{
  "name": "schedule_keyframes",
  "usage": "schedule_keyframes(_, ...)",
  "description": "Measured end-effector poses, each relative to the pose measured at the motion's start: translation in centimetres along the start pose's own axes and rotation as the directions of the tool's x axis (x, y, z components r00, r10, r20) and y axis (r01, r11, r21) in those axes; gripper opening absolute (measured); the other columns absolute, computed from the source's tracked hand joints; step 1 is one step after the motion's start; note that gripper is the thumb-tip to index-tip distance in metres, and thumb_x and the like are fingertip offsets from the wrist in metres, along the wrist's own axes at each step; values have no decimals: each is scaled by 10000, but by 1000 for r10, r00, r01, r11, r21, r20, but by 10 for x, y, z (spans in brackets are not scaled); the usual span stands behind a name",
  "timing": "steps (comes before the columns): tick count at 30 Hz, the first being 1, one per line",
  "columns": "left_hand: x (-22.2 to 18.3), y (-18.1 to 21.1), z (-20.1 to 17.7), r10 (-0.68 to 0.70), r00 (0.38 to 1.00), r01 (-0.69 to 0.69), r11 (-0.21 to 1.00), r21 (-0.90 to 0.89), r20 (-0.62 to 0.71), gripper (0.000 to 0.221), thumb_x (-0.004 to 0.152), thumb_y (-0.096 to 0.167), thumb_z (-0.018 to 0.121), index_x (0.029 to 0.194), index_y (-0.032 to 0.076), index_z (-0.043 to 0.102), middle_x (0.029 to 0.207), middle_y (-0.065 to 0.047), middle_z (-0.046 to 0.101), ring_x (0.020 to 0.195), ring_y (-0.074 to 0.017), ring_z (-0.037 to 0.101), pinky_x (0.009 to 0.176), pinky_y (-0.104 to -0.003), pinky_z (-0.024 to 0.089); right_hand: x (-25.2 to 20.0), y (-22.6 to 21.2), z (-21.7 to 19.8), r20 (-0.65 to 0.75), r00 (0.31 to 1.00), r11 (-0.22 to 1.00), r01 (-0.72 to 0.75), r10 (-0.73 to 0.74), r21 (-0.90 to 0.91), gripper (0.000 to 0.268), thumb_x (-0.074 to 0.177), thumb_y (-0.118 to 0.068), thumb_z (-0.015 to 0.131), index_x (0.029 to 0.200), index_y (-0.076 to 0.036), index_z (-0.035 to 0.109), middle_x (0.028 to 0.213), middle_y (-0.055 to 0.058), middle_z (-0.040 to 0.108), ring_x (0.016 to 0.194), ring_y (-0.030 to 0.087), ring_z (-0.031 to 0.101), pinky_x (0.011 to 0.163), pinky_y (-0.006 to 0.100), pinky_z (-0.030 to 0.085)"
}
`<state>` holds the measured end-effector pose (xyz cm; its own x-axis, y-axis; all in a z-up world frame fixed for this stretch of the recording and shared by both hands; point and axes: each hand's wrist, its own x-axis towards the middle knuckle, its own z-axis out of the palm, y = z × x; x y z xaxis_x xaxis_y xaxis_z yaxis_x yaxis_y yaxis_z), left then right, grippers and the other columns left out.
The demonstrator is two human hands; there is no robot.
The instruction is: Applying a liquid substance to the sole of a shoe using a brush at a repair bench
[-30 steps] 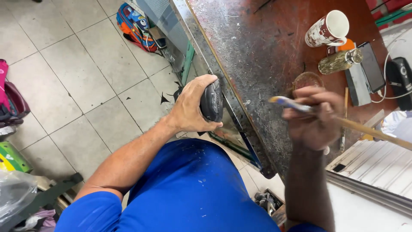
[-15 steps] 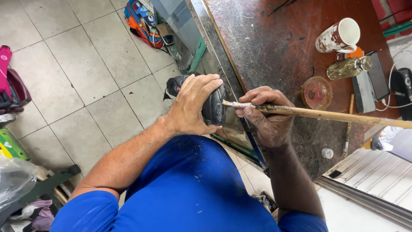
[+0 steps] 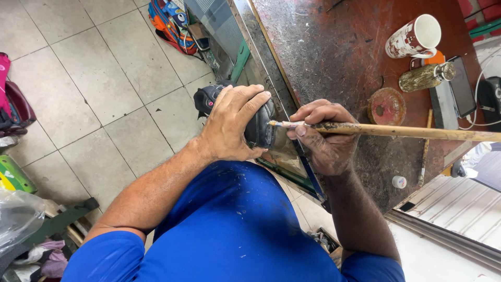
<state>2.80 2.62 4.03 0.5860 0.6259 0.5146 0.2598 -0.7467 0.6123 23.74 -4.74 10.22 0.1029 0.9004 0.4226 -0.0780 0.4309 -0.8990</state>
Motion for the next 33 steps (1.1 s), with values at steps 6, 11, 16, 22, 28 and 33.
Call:
schedule_keyframes(6, -1, -2, 5, -28, 999, 28, 999, 16, 39, 1143, 456, 446, 931, 1472, 120, 523, 1401, -156, 569, 1251, -428, 585, 1062, -649, 409, -3, -2, -1, 56, 996, 993, 77, -72, -88, 208, 876, 13, 768, 869, 49, 563, 907, 303, 659, 823, 341, 757, 595, 343, 646)
schedule_keyframes(11, -1, -2, 5, -39, 999, 40, 999, -16, 38, 1132, 462, 433, 931, 1467, 116, 517, 1379, -162, 578, 1222, -433, 602, 1046, -628, 427, -3, -10, -7, 220, 970, 967, 151, -105, -204, 166, 864, -17, 783, 825, 10, 624, 898, 255, 702, 821, 363, 771, 594, 362, 622)
schedule_keyframes(16, -1, 0, 2, -47, 998, 48, 999, -23, 32, 1125, 458, 414, 937, 1457, 109, 518, 1359, -169, 588, 1206, -437, 614, 1033, -621, 437, -2, -7, -14, 303, 950, 963, 151, -79, -224, 130, 824, -16, 798, 790, 2, 674, 868, 223, 728, 761, 353, 766, 596, 360, 598)
schedule_keyframes(22, -1, 2, 5, -66, 995, 67, 998, -9, 74, 1143, 453, 415, 935, 1473, 123, 509, 1359, -157, 586, 1208, -423, 612, 1043, -604, 428, 5, -7, -10, 236, 960, 954, 206, -154, -218, 167, 873, -40, 790, 832, -26, 629, 904, 213, 717, 800, 309, 752, 618, 331, 583)
schedule_keyframes(28, -6, 1, 5, -82, 991, 80, 996, 29, 105, 1154, 432, 407, 928, 1477, 146, 513, 1346, -138, 593, 1202, -404, 616, 1046, -582, 426, 3, 0, -9, 252, 959, 973, 170, -127, -158, 141, 888, -22, 737, 823, -50, 615, 835, 214, 688, 695, 271, 709, 593, 339, 599)
schedule_keyframes(33, -8, 3, 5, -116, 981, 102, 990, 95, 153, 1176, 418, 422, 916, 1490, 176, 500, 1362, -117, 575, 1221, -385, 591, 1063, -589, 401, 6, 6, -17, 190, 971, 937, 200, -149, -287, 245, 903, -69, 802, 818, -5, 581, 890, 232, 708, 810, 325, 736, 637, 329, 569)
